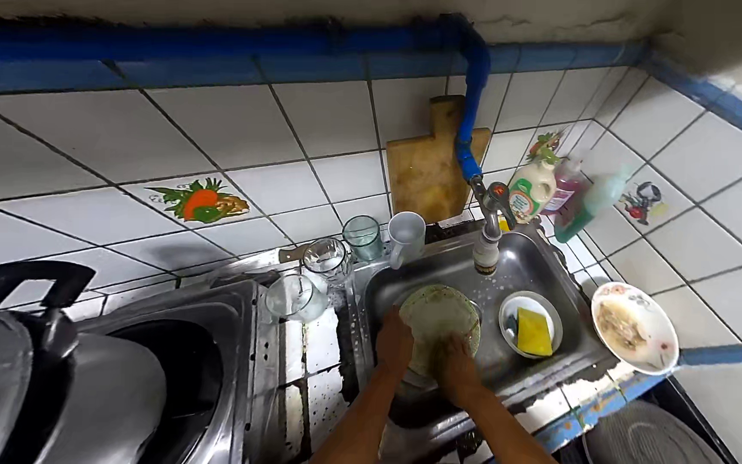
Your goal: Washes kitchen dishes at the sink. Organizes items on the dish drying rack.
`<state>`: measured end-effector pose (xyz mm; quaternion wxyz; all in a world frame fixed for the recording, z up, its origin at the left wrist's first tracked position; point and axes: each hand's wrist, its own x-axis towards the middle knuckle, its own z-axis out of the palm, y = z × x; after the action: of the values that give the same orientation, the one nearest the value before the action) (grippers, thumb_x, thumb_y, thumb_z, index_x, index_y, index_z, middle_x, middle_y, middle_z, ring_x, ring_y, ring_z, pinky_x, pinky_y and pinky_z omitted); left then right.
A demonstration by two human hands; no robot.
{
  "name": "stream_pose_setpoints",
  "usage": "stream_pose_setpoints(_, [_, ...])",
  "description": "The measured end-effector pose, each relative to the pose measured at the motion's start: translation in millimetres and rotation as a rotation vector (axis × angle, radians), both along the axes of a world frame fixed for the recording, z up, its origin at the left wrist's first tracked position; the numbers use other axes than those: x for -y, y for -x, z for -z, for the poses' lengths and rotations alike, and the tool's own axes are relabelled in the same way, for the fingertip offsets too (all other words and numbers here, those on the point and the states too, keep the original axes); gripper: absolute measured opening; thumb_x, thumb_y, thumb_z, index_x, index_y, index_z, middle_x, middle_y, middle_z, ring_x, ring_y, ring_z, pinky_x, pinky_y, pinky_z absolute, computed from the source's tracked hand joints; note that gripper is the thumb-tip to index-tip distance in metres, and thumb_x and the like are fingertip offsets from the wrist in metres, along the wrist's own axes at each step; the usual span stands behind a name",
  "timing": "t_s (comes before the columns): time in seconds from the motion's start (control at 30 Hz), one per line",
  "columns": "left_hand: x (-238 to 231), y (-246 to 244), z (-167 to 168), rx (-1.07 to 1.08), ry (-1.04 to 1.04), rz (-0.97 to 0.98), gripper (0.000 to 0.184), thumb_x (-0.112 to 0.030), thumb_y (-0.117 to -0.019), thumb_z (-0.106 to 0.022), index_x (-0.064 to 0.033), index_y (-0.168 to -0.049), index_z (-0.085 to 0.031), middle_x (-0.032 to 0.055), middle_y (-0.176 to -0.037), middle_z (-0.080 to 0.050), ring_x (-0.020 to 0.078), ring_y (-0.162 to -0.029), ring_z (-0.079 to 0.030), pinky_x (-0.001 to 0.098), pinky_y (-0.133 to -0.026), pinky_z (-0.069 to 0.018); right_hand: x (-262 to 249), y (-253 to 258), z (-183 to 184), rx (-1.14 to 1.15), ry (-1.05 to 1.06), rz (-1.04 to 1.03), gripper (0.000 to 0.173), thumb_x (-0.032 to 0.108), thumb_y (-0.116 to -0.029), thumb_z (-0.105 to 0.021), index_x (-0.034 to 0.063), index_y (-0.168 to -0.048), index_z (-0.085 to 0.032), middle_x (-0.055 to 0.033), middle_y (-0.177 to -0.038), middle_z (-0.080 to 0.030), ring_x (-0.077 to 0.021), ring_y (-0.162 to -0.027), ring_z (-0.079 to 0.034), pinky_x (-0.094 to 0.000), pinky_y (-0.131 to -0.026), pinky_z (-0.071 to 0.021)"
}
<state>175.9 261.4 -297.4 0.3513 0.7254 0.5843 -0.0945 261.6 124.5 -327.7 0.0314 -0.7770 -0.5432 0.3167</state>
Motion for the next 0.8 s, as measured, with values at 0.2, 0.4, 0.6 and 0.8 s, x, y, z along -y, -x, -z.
stream_pose_setpoints(0.2, [5,-2,8,-0.029,0.09,-0.107,0.072,-0.028,-0.0989,-0.066,0.001,-0.155,-0.031,0.0278,-0.131,-0.062,0.043,-0.12,-0.064,0.0575,-0.102,-0.0502,-47,-43,30,0.124,-0.21,-0.04,0.063,0.04,-0.1004,-0.053,0.0103,-0.155,-0.045,-0.0124,-0.169,-0.027,-0.0392,-0.157,-0.018,-0.0635,-0.124,-0.0148])
stream_pose_setpoints(0.4, [-6,-1,18,0.027,0.117,-0.195,0.063,-0.026,-0.0927,-0.075,0.0044,-0.142,-0.051,0.0288,-0.129,-0.064,0.0427,-0.124,-0.061,0.058,-0.107,-0.0461,-68,-64,37,0.054,-0.318,-0.32,0.057,0.032,-0.1055,-0.046,0.0172,-0.16,-0.037,-0.0075,-0.169,-0.027,-0.0375,-0.158,-0.013,-0.0651,-0.124,-0.0055])
stream_pose_setpoints(0.6, [-3,-1,12,0.597,0.39,-0.618,0.046,0.003,-0.0942,-0.064,0.004,-0.139,-0.052,0.0267,-0.132,-0.059,0.0363,-0.119,-0.06,0.0539,-0.098,-0.0501,-65,-99,9,0.04,-0.212,0.384,0.053,0.014,-0.1019,-0.052,0.0064,-0.154,-0.045,-0.0268,-0.161,-0.035,-0.0456,-0.149,-0.033,-0.0595,-0.122,-0.0245])
stream_pose_setpoints(0.8, [-14,0,-48,0.438,0.057,-0.177,0.042,-0.001,-0.0979,-0.057,-0.0037,-0.139,-0.059,0.0239,-0.128,-0.065,0.0373,-0.12,-0.063,0.0572,-0.104,-0.0473,-25,-135,-85,-0.132,-1.02,0.62,0.048,0.008,-0.1005,-0.049,-0.0143,-0.143,-0.047,-0.0327,-0.146,-0.051,-0.0384,-0.138,-0.05,-0.0469,-0.113,-0.0423])
